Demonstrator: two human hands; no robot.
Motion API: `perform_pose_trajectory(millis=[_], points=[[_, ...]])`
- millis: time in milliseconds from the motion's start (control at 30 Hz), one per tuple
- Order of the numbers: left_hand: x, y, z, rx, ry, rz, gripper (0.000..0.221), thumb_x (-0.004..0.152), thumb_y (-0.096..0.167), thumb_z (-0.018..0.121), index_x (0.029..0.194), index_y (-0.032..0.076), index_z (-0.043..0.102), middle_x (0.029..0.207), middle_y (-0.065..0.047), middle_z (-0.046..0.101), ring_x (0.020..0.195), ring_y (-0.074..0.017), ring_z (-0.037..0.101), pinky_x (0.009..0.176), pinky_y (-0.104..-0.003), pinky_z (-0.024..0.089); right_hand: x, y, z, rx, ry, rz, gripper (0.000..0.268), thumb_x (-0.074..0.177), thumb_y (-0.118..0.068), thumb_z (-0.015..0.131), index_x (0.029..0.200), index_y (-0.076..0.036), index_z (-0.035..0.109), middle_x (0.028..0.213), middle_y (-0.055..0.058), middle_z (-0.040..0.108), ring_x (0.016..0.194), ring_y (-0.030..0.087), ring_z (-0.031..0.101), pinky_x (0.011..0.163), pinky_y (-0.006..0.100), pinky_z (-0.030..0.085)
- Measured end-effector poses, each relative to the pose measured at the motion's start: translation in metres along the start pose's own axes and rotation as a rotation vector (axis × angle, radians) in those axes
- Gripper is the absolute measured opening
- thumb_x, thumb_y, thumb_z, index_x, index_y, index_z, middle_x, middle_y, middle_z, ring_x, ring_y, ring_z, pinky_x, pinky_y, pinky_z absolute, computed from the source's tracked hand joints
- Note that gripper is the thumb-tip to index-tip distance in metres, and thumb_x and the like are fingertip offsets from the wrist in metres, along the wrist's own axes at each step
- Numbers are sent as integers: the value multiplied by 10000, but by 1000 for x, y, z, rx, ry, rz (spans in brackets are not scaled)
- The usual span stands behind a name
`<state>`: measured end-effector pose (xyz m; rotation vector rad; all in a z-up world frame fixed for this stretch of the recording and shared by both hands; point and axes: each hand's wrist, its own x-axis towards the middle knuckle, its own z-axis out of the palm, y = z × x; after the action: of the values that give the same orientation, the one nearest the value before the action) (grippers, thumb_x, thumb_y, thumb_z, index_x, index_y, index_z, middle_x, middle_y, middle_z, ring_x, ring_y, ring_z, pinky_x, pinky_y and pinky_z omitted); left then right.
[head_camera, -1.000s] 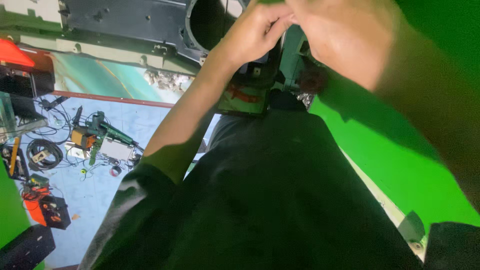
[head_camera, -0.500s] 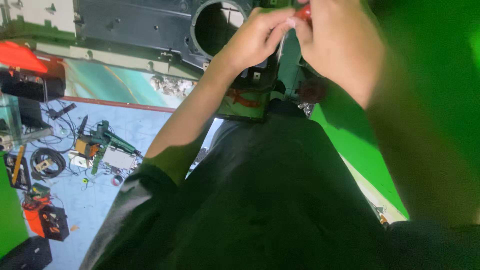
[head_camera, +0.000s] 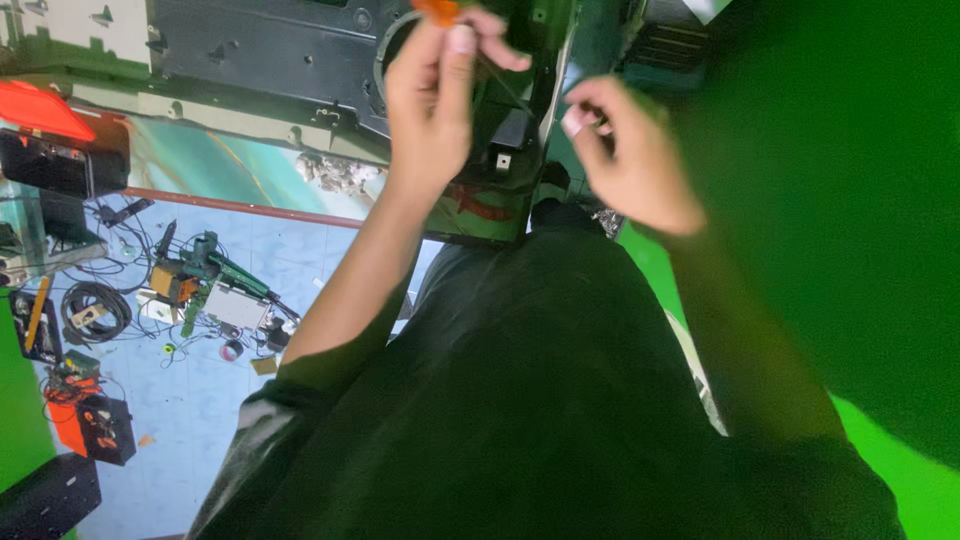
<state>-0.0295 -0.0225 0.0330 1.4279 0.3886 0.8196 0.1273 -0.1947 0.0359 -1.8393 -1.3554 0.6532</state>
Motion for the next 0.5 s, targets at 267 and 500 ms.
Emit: perform_pose_trajectory(millis=[267, 500], points=[[-31, -7, 3, -401, 404, -257, 279, 1120, 269, 490, 1241, 29, 565, 1133, -149, 722, 1009, -247, 756, 962, -411, 629, -26, 8, 48, 195, -112, 299, 305, 1100, -188, 517, 1352, -94, 661, 930, 79, 726, 828, 182, 694, 780, 314, 545], [-76, -19, -1, -582, 392, -488, 235, 1142, 274, 521, 1201, 55, 584, 1199, -147, 691, 1143, -274, 698, 1021, -424, 540, -40, 35, 24, 582, -82, 303, 263, 1088, -189, 531, 1184, -5, 693, 937, 91, 731, 806, 188, 688, 758, 318, 576]])
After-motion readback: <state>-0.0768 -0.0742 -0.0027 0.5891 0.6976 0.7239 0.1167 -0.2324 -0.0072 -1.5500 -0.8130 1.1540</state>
